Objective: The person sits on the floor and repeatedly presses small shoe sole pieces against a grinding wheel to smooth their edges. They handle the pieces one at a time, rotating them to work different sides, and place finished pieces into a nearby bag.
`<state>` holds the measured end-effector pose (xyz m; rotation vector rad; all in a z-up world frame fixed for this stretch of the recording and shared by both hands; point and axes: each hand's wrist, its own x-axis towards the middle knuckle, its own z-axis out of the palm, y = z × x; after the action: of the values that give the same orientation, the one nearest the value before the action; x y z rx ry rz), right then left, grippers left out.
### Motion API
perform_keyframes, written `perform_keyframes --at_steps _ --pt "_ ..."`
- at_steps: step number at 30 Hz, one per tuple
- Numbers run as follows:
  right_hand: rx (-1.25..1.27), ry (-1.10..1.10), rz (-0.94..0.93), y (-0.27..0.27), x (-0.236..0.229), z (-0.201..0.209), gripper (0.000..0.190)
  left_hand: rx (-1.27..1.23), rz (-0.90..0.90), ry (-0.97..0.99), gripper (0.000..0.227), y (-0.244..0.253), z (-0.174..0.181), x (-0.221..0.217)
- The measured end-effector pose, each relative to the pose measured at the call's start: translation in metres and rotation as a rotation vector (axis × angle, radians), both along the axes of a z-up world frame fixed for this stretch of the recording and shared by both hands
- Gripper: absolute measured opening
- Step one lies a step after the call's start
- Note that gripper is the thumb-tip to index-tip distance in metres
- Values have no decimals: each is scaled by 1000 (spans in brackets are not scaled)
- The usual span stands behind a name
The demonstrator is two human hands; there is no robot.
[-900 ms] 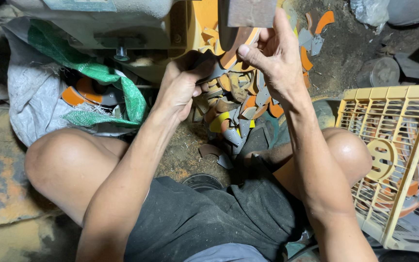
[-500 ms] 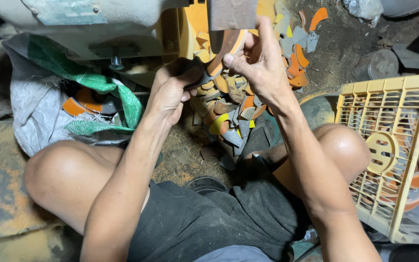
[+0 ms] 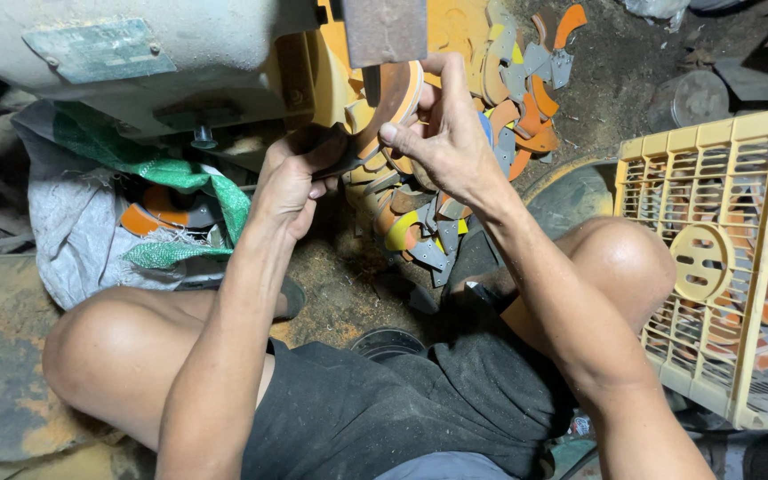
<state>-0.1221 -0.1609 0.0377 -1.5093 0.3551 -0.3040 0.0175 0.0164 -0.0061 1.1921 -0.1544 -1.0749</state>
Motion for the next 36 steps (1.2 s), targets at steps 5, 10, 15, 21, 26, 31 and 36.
perform_keyframes --at_steps 5,10,15,21,26,31,36 --pt "-18 -5 -2 4 -3 -2 61 3 -14 1 23 3 -4 1" --pt "-22 -18 -4 7 -5 -3 63 16 -26 3 25 6 -5 2" --pt "18 -1 -13 12 -6 -4 63 27 -22 28 27 8 -4 2" --pt "-40 11 -6 17 -16 -10 61 53 -59 -32 27 13 7 -2" --pt "216 98 -73 17 -25 -13 65 194 5 -874 29 17 29 -23" --pt "378 47 -95 11 -22 -11 69 281 42 -1028 25 9 39 -29" --pt "376 49 -100 5 -17 -3 76 264 102 -886 22 0 31 -26"
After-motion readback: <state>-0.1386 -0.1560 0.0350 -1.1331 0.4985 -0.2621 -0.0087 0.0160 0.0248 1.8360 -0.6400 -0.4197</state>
